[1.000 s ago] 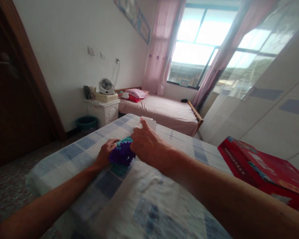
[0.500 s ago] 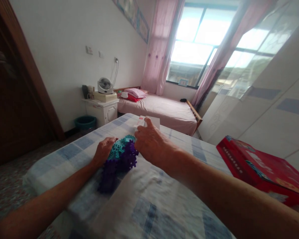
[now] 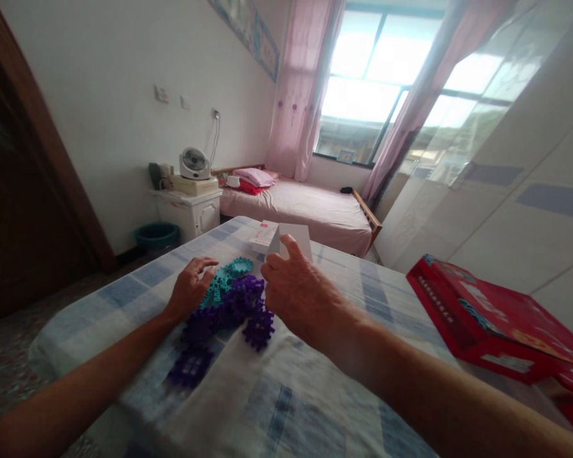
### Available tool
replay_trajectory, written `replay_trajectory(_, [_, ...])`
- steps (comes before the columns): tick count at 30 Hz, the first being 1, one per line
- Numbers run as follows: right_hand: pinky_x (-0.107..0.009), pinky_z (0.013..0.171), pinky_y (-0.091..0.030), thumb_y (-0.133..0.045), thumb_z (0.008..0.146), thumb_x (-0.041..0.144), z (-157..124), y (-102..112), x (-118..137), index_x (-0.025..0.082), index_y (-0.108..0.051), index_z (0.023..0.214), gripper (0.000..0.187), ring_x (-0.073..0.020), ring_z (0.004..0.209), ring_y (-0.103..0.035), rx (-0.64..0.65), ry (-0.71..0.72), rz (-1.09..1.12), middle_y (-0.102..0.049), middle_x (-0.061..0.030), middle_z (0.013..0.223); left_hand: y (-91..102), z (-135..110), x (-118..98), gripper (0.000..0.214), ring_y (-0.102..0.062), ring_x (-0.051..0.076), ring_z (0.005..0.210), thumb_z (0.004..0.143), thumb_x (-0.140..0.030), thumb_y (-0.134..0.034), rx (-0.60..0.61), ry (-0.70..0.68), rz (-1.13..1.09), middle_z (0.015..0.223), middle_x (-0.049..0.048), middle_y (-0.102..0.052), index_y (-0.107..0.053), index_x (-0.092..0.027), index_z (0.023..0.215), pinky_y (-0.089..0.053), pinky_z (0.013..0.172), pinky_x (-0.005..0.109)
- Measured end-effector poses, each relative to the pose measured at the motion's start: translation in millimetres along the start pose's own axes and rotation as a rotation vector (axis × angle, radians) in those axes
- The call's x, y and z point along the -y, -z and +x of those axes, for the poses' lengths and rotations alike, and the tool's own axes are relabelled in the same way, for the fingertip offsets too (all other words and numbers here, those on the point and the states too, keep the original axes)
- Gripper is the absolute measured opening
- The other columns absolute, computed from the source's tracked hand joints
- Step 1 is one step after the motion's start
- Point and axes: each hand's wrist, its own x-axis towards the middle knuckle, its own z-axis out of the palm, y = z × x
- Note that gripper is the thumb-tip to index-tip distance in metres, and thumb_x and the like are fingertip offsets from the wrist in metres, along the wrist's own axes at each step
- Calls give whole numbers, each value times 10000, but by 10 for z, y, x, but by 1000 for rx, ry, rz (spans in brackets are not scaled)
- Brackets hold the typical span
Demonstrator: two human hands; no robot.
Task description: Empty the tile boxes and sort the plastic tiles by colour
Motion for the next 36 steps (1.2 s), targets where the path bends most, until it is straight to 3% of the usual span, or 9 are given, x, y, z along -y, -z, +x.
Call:
replay_trajectory(3, [-524, 1056, -154, -527, 749, 39, -112, -26, -27, 219, -631, 644, 233, -194, 806, -514, 57, -15, -32, -579, -20, 716, 195, 34, -165, 339, -509, 251, 1146, 795, -352, -474, 51, -159, 133, 1160, 113, -586, -634, -163, 1026, -350, 1037, 401])
replay_trajectory(5, [-505, 1027, -186, -516, 754, 30, -238, -70, -89, 211, -642, 682, 231, -195, 810, -518, 72, -85, -13, -593, -26, 737, 395, 13, -307, 442, -448, 277, 1232, 741, -412, -582, 267, -275, 172, 1279, 91, -536, -606, -223, 1139, -330, 1057, 429])
replay_trajectory(8, [-453, 940, -260, -511, 787, 51, -466, -172, -208, 191, -647, 767, 197, -205, 847, -522, 49, -296, 35, -611, -45, 797, 655, -119, -420, 848, -247, 330, 1373, 530, -460, -773, 733, -379, 201, 1472, 24, -352, -461, -375, 1314, -251, 1089, 501])
replay_trajectory(12, [-357, 759, -340, -477, 882, 227, -710, -471, -272, 195, -639, 757, 207, -206, 839, -527, 59, -639, 156, -619, -45, 790, 712, -366, -303, 1128, -171, 389, 1384, 337, -480, -839, 890, -410, 269, 1506, 44, -279, -371, -416, 1361, -147, 1092, 579])
replay_trajectory(15, [-294, 695, -372, -447, 895, 257, -804, -789, -202, 194, -642, 755, 248, -188, 832, -544, 59, -794, 220, -622, -45, 774, 638, -451, -225, 1130, -129, 379, 1393, 398, -462, -832, 833, -447, 354, 1529, 50, -202, -307, -394, 1396, -117, 1099, 578])
replay_trajectory(20, [-225, 634, -407, -428, 857, 156, -880, -1104, 14, 181, -641, 796, 223, -137, 762, -604, 139, -898, 465, -638, -35, 826, 555, -302, -344, 839, -117, 329, 1407, 622, -476, -729, 694, -494, 400, 1532, 39, -197, -376, -360, 1375, -148, 1113, 541])
replay_trajectory(26, [-208, 528, -339, -384, 844, 108, -864, -1168, 73, 168, -613, 721, 267, -114, 629, -611, 259, -863, 486, -636, -34, 768, 201, 218, -210, 541, -362, 274, 1327, 814, -532, -488, 461, -284, 257, 1375, 103, -488, -558, -213, 1244, -282, 1097, 439])
replay_trajectory(32, [-243, 601, -359, -442, 826, 167, -413, -1490, -161, 175, -617, 801, 177, -159, 768, -623, 151, -1058, 440, -645, -58, 859, -98, 403, 261, 534, -563, 246, 1127, 805, -529, -391, 294, -32, 182, 1170, 118, -633, -637, -140, 1076, -411, 1002, 377])
replay_trajectory(36, [-264, 669, -397, -464, 795, 158, 78, -1864, -392, 158, -632, 862, 181, -190, 842, -624, 148, -1230, 522, -645, -95, 949, -123, 353, 468, 497, -578, 238, 1084, 805, -502, -387, 265, -37, 269, 1124, 111, -650, -652, -145, 1027, -415, 993, 372])
